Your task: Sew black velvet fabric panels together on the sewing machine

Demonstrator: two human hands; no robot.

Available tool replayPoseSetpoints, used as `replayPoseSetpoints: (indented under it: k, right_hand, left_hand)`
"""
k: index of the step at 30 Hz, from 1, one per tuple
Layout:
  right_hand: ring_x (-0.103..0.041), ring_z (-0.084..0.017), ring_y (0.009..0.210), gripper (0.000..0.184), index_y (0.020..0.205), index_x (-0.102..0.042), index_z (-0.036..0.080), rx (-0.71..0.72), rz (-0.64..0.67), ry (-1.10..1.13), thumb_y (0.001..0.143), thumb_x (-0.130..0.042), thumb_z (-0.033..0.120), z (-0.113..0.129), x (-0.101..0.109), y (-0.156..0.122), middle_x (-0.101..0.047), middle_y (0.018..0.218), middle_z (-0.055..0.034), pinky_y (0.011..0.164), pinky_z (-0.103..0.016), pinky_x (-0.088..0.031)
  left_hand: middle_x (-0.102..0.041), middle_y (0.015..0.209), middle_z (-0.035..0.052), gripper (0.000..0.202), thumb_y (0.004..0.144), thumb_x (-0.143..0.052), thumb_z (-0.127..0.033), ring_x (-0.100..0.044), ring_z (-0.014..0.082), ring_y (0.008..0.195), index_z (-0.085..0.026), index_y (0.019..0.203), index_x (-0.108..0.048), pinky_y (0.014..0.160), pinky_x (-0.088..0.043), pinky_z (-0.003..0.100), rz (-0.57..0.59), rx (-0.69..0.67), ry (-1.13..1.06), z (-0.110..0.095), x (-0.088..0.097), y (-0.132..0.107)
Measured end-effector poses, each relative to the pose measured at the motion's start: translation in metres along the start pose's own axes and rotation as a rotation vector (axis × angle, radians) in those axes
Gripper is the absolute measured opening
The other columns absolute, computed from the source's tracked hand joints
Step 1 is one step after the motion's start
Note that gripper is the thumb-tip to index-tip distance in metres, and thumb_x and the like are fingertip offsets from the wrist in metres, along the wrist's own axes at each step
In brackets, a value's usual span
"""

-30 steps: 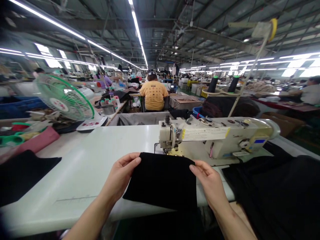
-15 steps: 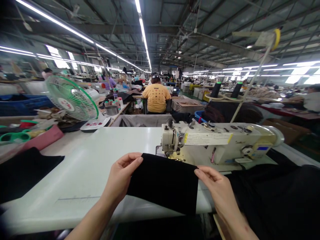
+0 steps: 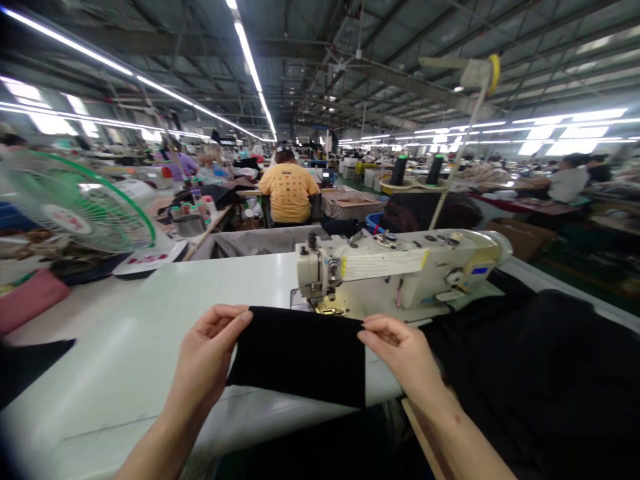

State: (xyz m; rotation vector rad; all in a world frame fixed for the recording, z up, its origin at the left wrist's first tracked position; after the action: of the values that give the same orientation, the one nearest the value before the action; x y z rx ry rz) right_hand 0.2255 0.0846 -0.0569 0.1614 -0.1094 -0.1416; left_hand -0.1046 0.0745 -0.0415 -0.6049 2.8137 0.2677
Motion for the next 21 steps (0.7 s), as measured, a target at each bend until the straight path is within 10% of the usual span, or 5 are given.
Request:
replayPoseSetpoints:
  k: [8, 21]
  right_hand:
    - [-0.063, -0.016, 0.079, 0.03, 0.067, -0.069, 0.02, -0.081, 0.015, 0.252, 0.059, -0.087, 0.043, 0.007, -0.008, -0.004, -0.071, 0.086, -0.0022, 0.075, -0.029, -0.05]
    - [-0.06, -0.017, 0.086, 0.03, 0.063, -0.065, 0.02, -0.093, 0.04, 0.381, 0.056, -0.089, 0.037, 0.006, -0.011, -0.004, -0.068, 0.09, -0.0014, 0.083, -0.03, -0.046]
  left_hand:
    - [-0.069, 0.068, -0.0049, 0.034, 0.038, -0.087, -0.013, -0.064, 0.0137, 0.077, -0.023, 0.062, -0.065, 0.072, -0.054, 0.02, -0.125, 0.027, -0.031, -0.006, 0.008, 0.004]
    - [-0.071, 0.073, -0.0035, 0.023, 0.048, -0.079, -0.017, -0.062, 0.02, 0.079, -0.027, 0.055, -0.06, 0.068, -0.055, 0.033, -0.103, -0.059, 0.101, -0.018, 0.01, -0.005]
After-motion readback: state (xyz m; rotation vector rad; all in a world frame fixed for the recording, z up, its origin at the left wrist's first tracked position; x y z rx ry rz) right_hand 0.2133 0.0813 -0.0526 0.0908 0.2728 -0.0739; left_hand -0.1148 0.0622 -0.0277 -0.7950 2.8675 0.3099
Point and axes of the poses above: each hand's wrist, its own y-axis towards the middle knuckle, its own x-axis out of the back of the hand, z = x × y, the point moved 8 cm from there along y, towards the middle knuckle
